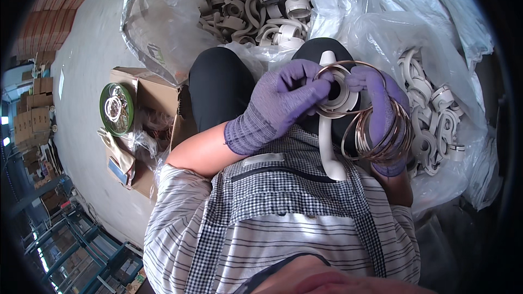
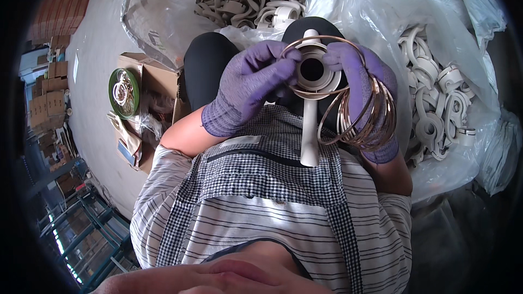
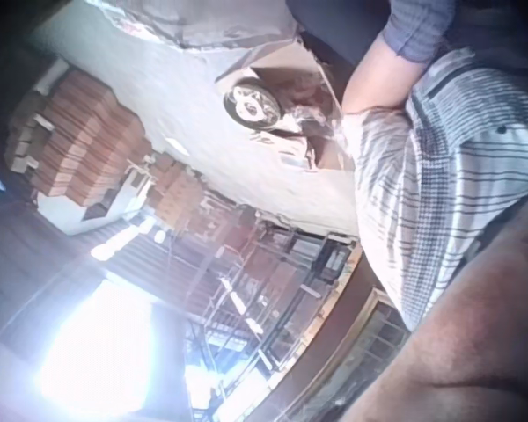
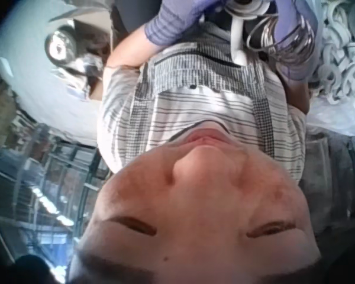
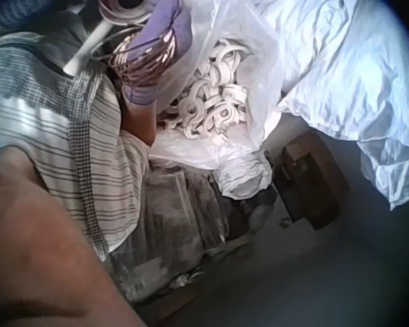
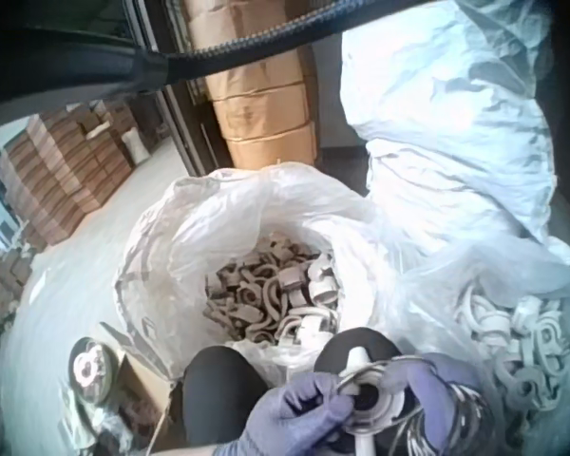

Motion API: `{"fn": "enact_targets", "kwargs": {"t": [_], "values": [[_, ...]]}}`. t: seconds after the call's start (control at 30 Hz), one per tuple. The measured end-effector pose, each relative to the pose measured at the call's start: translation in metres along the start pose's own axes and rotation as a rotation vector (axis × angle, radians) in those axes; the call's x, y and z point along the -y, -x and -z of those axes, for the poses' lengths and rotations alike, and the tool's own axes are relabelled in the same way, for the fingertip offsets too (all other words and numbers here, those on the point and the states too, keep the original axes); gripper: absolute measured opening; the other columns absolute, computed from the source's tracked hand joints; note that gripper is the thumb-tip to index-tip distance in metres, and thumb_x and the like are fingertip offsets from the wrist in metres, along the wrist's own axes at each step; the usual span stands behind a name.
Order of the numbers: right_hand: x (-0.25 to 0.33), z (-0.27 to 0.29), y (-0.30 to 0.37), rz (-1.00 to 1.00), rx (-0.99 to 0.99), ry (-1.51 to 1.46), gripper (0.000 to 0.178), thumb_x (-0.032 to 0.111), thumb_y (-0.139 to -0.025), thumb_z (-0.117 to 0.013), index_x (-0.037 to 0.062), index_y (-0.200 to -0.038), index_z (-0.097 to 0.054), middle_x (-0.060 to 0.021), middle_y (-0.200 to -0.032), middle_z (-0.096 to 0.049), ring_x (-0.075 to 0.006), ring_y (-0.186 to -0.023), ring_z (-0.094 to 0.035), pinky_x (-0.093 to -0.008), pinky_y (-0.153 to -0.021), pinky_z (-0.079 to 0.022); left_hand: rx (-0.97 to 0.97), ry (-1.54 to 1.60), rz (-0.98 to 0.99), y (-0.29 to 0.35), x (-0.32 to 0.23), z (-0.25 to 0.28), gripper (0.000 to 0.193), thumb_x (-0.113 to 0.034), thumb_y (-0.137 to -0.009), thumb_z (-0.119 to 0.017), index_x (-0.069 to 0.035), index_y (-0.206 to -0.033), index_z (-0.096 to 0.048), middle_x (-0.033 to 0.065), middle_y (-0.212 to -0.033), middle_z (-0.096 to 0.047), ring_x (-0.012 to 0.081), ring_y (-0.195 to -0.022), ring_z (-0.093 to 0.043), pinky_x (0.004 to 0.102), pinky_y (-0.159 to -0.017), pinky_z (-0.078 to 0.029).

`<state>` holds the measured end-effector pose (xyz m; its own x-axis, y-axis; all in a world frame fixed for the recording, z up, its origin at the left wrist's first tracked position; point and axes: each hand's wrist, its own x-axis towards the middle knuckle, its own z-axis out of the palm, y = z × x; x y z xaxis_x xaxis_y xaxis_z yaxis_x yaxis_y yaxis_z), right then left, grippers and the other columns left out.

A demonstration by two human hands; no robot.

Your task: The person sits on the floor and repeatedly picks up white plastic components from a bag, fits a thin metal ring into a groove on each piece, and places the assembled unit into a nearby box. The process is repeated for multiple identical parts.

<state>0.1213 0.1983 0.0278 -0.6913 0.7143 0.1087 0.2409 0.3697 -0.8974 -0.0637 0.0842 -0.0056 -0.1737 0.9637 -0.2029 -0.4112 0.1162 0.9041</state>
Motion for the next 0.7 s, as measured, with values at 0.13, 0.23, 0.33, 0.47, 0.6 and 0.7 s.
{"fn": "enact_targets", "kwargs": {"t": [0.13, 0.23, 0.33, 0.47, 0.6, 0.7], "values": [[-0.011, -0.002, 0.008, -0.059, -0.031, -0.286, 0.035, 0.011, -0.100, -0.056, -0.0068, -0.130, -0.060, -0.0153, -0.114, -0.071, -0.0216, -0.106, -0.070, -0.0329, -0.098, -0.054, -0.025, 0.205, 0.112, 0.000, -0.005, -0.003, 0.022, -0.020, -0.103, -0.064, -0.002, -0.116, -0.065, 0.0021, -0.086, -0.069, 0.0031, -0.062, -0.058, 0.0174, -0.052, -0.047], [-0.037, 0.000, 0.009, 0.019, 0.049, -0.307, 0.053, 0.035, -0.108, -0.044, -0.0081, -0.136, -0.055, -0.0165, -0.123, -0.069, -0.0232, -0.114, -0.066, -0.0355, -0.106, -0.050, -0.067, 0.217, 0.126, 0.002, -0.005, -0.007, 0.021, -0.019, -0.104, -0.062, -0.001, -0.114, -0.065, 0.0026, -0.084, -0.068, 0.0046, -0.059, -0.059, 0.0180, -0.050, -0.047], [-0.045, -0.008, 0.015, -0.216, 0.031, -0.706, 0.091, 0.069, -0.106, -0.018, -0.0095, -0.138, -0.052, -0.0182, -0.127, -0.067, -0.0248, -0.120, -0.063, -0.0375, -0.108, -0.049, -0.068, 0.226, 0.116, 0.000, -0.004, -0.002, 0.022, -0.021, -0.104, -0.062, -0.001, -0.112, -0.066, 0.0029, -0.083, -0.068, 0.0055, -0.059, -0.059, 0.0184, -0.050, -0.047], [-0.048, -0.002, 0.019, -0.175, 0.047, -0.732, 0.082, 0.063, -0.107, -0.029, -0.0086, -0.138, -0.053, -0.0171, -0.127, -0.068, -0.0244, -0.120, -0.064, -0.0365, -0.108, -0.048, -0.077, 0.241, 0.138, 0.003, -0.005, -0.002, 0.022, -0.022, -0.104, -0.063, -0.002, -0.112, -0.067, 0.0028, -0.082, -0.069, 0.0056, -0.058, -0.060, 0.0185, -0.050, -0.048], [-0.047, 0.000, 0.025, -0.183, 0.093, -0.716, 0.065, 0.047, -0.107, -0.038, -0.0061, -0.142, -0.048, -0.0176, -0.134, -0.062, -0.0245, -0.124, -0.061, -0.0363, -0.109, -0.049, -0.038, 0.287, 0.121, 0.003, -0.004, 0.001, 0.023, -0.022, -0.105, -0.061, -0.002, -0.113, -0.067, 0.0032, -0.082, -0.069, 0.0058, -0.059, -0.061, 0.0184, -0.051, -0.049], [-0.046, -0.001, 0.040, -0.234, 0.081, -0.578, 0.055, 0.035, -0.107, -0.045, -0.0042, -0.145, -0.045, -0.0180, -0.139, -0.057, -0.0247, -0.127, -0.059, -0.0361, -0.110, -0.050, -0.020, 0.341, 0.131, 0.003, -0.001, 0.002, 0.023, -0.021, -0.105, -0.059, -0.001, -0.114, -0.066, 0.0038, -0.082, -0.070, 0.0062, -0.060, -0.062, 0.0183, -0.052, -0.050]]}}
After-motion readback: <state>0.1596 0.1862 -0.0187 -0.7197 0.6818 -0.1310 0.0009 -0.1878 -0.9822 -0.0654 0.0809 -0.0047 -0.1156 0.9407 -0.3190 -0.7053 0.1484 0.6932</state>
